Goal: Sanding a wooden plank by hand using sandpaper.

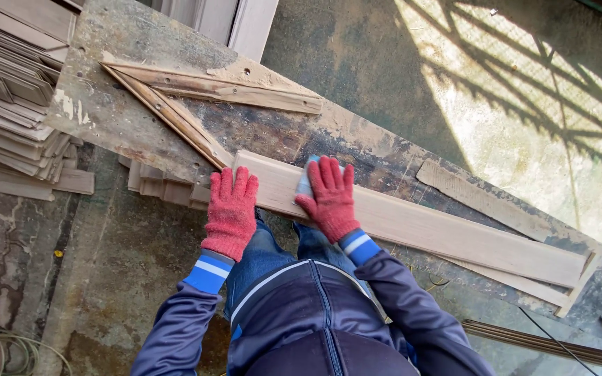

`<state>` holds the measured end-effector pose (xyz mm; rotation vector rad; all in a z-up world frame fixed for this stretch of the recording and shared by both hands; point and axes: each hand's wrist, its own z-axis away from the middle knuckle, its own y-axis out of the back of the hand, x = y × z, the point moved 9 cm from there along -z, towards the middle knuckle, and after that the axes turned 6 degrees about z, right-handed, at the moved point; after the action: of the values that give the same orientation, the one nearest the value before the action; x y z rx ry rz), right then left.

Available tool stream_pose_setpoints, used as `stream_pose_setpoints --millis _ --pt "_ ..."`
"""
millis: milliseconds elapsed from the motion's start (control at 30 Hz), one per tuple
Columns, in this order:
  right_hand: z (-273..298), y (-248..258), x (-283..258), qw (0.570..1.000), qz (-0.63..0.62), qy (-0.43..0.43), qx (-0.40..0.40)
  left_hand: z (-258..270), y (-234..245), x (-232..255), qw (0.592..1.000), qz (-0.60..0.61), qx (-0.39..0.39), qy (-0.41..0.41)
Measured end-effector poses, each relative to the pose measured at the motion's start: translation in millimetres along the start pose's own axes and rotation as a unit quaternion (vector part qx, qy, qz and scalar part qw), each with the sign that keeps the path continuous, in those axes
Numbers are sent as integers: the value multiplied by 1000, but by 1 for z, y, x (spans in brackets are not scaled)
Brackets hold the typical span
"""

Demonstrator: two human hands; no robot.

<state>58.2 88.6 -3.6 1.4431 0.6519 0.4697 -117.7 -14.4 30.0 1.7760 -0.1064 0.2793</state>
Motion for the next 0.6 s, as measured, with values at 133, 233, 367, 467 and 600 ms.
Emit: stream_pose_setpoints --millis 133,233,367,467,600 --pt "60 8 75 998 26 -39 -40 4 -13 -8 999 -12 -33 9" --pt "83 0 104 991 75 -78 -85 7 -12 -5 1000 22 9 -1" --pt "33 -2 33 999 6 -32 21 5 -18 -7 1000 16 -8 -2" --pt "9 -3 -6 999 -9 -3 39 10 -20 -4 1000 6 -26 4" --pt "26 1 28 1000 -6 -13 26 10 -16 -3 999 -20 -45 7"
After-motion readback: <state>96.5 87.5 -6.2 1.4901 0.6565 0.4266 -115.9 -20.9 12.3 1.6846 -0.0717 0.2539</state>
